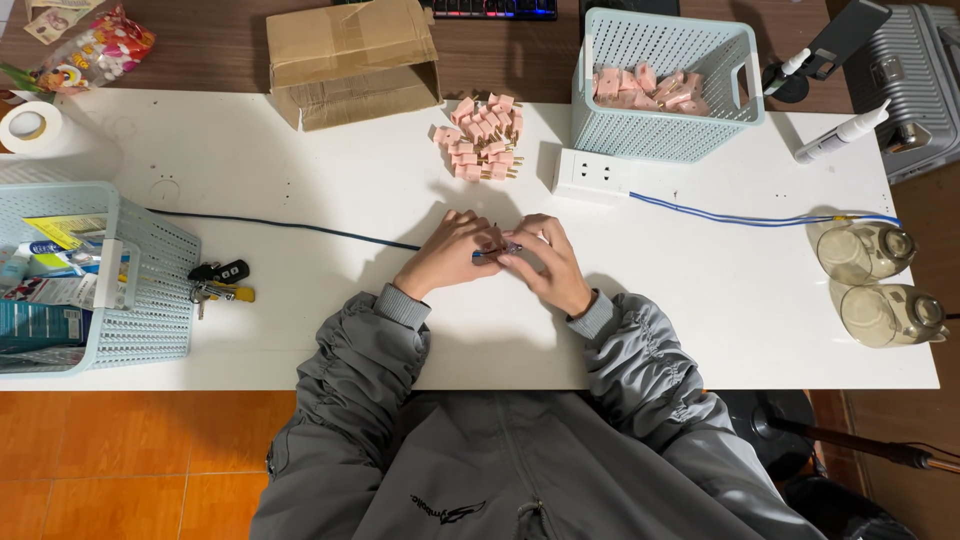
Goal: Assembling electrical plugs by wiring and screwing components together
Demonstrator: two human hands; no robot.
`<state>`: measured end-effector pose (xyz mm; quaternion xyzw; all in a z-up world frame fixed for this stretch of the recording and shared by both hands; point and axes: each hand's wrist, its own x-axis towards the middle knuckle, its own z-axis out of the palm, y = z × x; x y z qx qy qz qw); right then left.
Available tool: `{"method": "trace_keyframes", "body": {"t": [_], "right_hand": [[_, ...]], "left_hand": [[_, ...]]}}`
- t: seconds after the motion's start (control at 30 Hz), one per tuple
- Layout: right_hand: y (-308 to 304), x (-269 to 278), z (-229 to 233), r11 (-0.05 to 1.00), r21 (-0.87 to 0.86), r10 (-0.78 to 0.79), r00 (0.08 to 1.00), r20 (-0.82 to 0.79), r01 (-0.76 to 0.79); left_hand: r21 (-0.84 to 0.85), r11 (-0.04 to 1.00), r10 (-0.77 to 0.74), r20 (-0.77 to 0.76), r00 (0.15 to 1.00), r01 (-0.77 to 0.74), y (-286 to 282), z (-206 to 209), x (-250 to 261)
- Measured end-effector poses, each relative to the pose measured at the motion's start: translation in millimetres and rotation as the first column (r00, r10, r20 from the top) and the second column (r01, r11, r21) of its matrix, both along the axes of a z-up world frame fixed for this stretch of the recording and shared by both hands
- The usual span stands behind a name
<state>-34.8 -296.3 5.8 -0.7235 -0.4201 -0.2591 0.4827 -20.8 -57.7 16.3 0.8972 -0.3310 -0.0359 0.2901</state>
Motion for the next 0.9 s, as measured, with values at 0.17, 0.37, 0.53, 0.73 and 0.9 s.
{"method": "trace_keyframes", "body": {"t": [0.17, 0.37, 0.53, 0.73, 0.9], "right_hand": [[2, -2, 5, 1.000, -0.020, -0.006, 1.000, -0.018, 0.006], [-2, -2, -5, 0.997, -0.043, -0.059, 0.998, 0.000, 0.059], [-2, 1, -6, 0.997, -0.045, -0.058, 0.998, -0.037, 0.056], [0, 0, -2, 0.993, -0.054, -0.102, 0.995, 0.018, 0.103], [3, -2, 1, 0.997, -0.010, -0.074, 0.997, -0.008, 0.074]], "left_hand": [[0.018, 1.000, -0.006, 0.024, 1.000, 0.005, 1, -14, 5], [0.009, 1.000, -0.003, 0.059, 0.998, 0.002, 1, -18, 1], [0.026, 1.000, -0.011, -0.001, 1.000, 0.011, 1, -14, 5], [0.030, 0.999, -0.021, 0.054, 0.998, 0.020, 2, -22, 5], [0.024, 0.999, -0.031, 0.095, 0.995, 0.029, 3, -19, 4]]}}
